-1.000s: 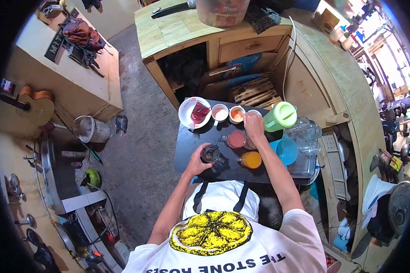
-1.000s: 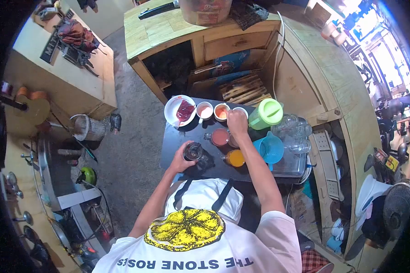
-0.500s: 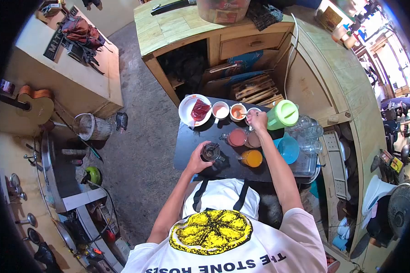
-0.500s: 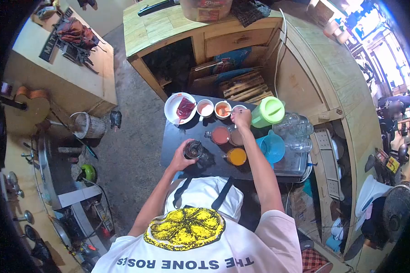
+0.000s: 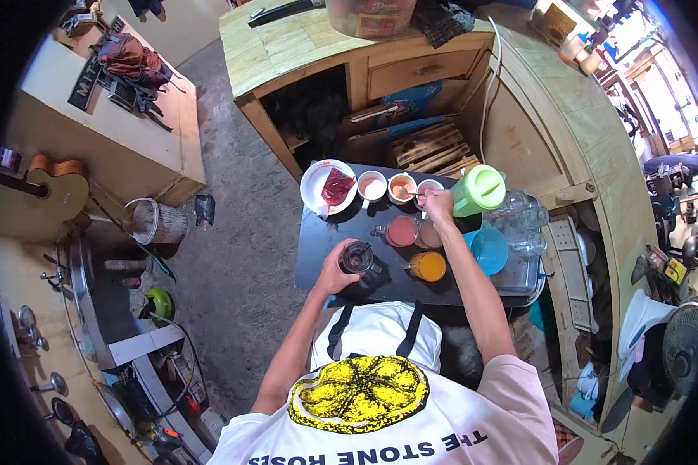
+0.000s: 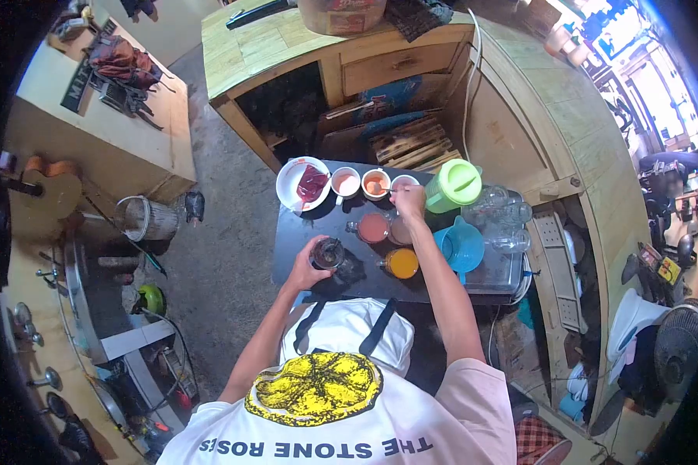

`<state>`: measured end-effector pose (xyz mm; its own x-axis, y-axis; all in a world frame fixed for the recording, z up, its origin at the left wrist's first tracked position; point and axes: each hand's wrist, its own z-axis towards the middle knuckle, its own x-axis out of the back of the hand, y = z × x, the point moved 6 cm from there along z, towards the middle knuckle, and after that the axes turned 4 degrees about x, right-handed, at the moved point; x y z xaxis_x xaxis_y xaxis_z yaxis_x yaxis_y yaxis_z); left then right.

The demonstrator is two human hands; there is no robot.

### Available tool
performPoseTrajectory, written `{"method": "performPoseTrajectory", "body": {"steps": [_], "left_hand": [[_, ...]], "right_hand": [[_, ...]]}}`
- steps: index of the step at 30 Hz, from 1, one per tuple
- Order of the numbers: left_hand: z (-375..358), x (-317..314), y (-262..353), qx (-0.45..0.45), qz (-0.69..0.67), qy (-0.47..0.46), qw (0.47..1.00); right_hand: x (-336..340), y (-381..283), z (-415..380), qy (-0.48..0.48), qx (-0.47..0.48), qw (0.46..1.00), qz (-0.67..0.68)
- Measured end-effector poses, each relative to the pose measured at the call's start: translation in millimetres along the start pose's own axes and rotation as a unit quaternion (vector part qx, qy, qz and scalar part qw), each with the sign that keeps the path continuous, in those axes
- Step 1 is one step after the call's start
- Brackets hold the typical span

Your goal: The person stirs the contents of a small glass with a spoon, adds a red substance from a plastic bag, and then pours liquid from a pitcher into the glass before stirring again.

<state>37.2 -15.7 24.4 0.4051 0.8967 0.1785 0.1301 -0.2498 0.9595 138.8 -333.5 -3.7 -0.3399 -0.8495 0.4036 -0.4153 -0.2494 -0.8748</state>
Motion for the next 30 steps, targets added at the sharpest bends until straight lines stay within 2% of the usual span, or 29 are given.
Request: {"method": "performPoseTrajectory", "body": {"steps": [1,4,7,10,13,19,25,30], "left_hand": [[0.2,0.3,0.5,-0.005,0.007,0.002,1.000],[0.1,1.4,-0.6,-0.008,0.017,0.006,1.000],[0.0,1.0,1.4,-0.002,0.016,0.004,1.000],[-0.5,1.7,2.8,0.001,0.010,0.000,1.000],[-0.6,1.1,4.5,-0.009,0.007,0.002,1.000],[-0.4,0.2,0.4,0.003,-0.008,0.001,1.000],[-1.4,1.6,6.4,-0.001,0.003,0.000,1.000],[-1.1,0.8,3.4,0.003,-0.024,-0.004,1.000]], "right_hand": [[0.1,-0.9,1.5,-0.005,0.017,0.999,-0.032],[-1.4,-2.7,1.9,-0.059,-0.010,0.997,-0.042],[-0.4,-14.5,1.6,-0.060,0.046,0.976,-0.206],[-5.4,-14.0,7.5,-0.104,0.045,0.960,-0.255],[-10.3,-8.9,10.4,-0.078,0.074,0.955,-0.278],[-13.3,-3.1,13.5,-0.116,0.018,0.950,-0.291],[-8.3,-3.8,8.1,-0.106,0.000,0.948,-0.301],[-7.6,3.8,9.9,-0.110,0.031,0.944,-0.311]]}}
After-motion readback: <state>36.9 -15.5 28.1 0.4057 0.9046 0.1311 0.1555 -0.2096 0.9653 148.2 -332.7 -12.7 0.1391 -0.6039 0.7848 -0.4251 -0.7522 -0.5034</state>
